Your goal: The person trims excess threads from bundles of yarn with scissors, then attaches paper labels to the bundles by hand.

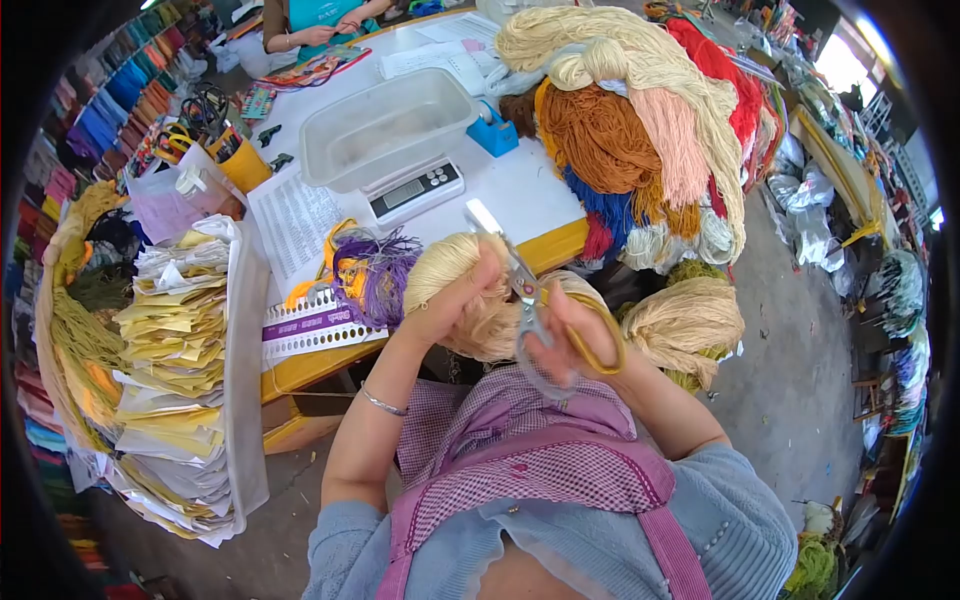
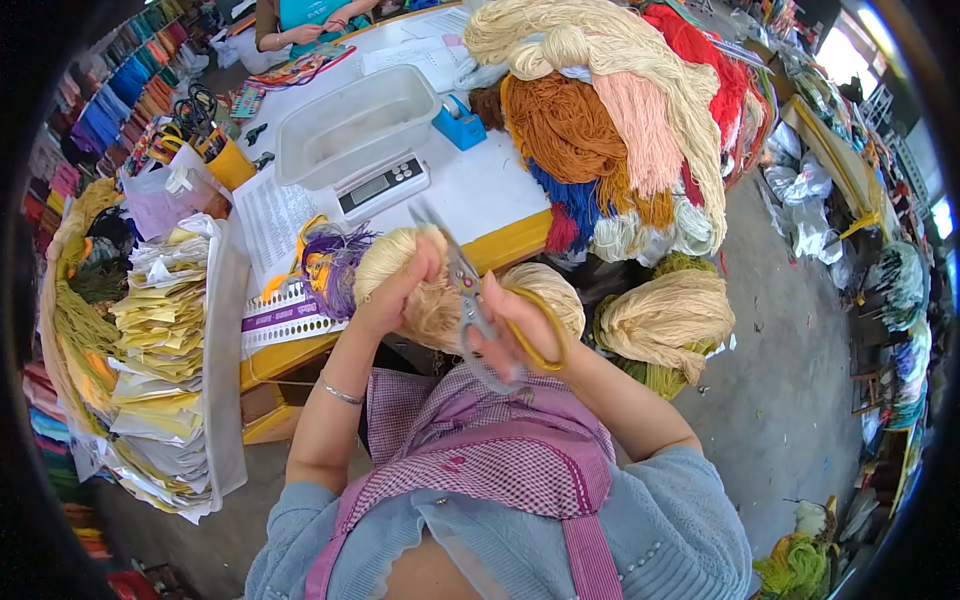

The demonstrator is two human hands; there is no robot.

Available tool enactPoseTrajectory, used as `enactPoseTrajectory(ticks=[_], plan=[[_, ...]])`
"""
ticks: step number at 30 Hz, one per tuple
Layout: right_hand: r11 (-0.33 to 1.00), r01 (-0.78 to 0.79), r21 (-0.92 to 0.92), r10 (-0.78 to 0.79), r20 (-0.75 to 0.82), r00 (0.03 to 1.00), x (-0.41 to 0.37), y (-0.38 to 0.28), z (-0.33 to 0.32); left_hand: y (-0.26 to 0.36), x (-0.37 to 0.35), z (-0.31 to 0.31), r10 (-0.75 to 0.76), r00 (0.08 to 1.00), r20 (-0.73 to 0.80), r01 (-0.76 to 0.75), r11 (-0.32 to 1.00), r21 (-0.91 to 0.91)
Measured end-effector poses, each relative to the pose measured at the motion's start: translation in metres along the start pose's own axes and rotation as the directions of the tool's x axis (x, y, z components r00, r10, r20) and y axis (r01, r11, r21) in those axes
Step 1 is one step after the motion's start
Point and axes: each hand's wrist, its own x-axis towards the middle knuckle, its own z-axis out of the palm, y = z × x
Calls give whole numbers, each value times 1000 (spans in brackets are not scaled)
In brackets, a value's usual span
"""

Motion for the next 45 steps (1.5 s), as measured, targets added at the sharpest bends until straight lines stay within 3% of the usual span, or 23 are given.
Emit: enactPoseTrajectory(ticks=[3,5,6,8,11,15,18,19,21,22,24,26,28,29,30,33,35,36,38,39,41,42,45], plan=[[996,49,73,-58,117,991,17,-5,-39,7,-9,-2,13,998,-63,-19,996,-92],[886,46,-461,-150,-191,970,31,-35,-44,21,-16,13,30,997,-68,-41,987,-154],[620,-108,-777,-184,-277,943,53,-41,-64,20,-18,16,-29,998,-54,22,992,-125],[3,-275,-961,-335,-260,906,90,-54,-79,16,-23,23,-148,989,-28,146,987,-62],[-138,-341,-930,-342,-279,897,121,-55,-82,43,-27,53,-154,979,132,127,973,195],[-232,-301,-925,-424,-182,887,148,-52,-86,61,-24,75,-25,977,214,22,1000,16],[-239,-244,-940,-471,-107,876,155,-51,-85,89,-32,70,-240,904,354,293,951,-102],[-279,-198,-940,-466,-48,884,154,-52,-84,105,-31,82,-477,836,271,444,878,177],[-382,-144,-913,-474,60,878,146,-54,-79,137,-27,109,-695,590,411,380,688,618],[-381,-148,-913,-479,58,876,134,-61,-64,140,-29,114,-694,591,411,265,649,713],[56,228,-972,-514,168,841,109,-74,-34,156,-33,132,-806,549,223,203,386,900],[684,583,-439,-367,483,795,90,-69,-14,173,-35,142,-708,615,346,59,480,875],[972,185,-144,-40,678,734,64,-58,8,211,-29,164,-733,676,81,-84,32,996],[999,-9,-50,38,600,799,46,-47,11,220,-25,153,-602,776,190,-156,109,982],[998,-50,-33,58,748,661,49,-34,0,232,-20,139,-449,845,290,-237,172,956],[976,-167,-137,176,954,244,51,-20,-41,289,-18,139,-90,995,-31,53,254,966],[948,-145,-283,318,829,460,1,-34,-77,314,-24,127,319,942,-104,-31,391,920],[983,-108,-146,181,753,632,-21,-22,-93,344,-29,109,284,953,-109,-49,495,868],[993,-121,-17,98,702,705,-56,-2,-142,379,-28,77,412,902,-130,-237,724,648],[992,-118,48,56,673,738,-73,8,-167,380,-25,75,454,869,-200,-208,699,685],[956,32,-292,154,592,791,-108,15,-209,380,-15,71,503,818,-278,-85,585,806],[801,226,-554,65,456,888,-127,11,-220,382,-6,56,410,844,-346,-7,654,757],[865,47,-499,-104,-87,991,-191,-42,-237,359,43,60,13,970,-242,160,717,678]])
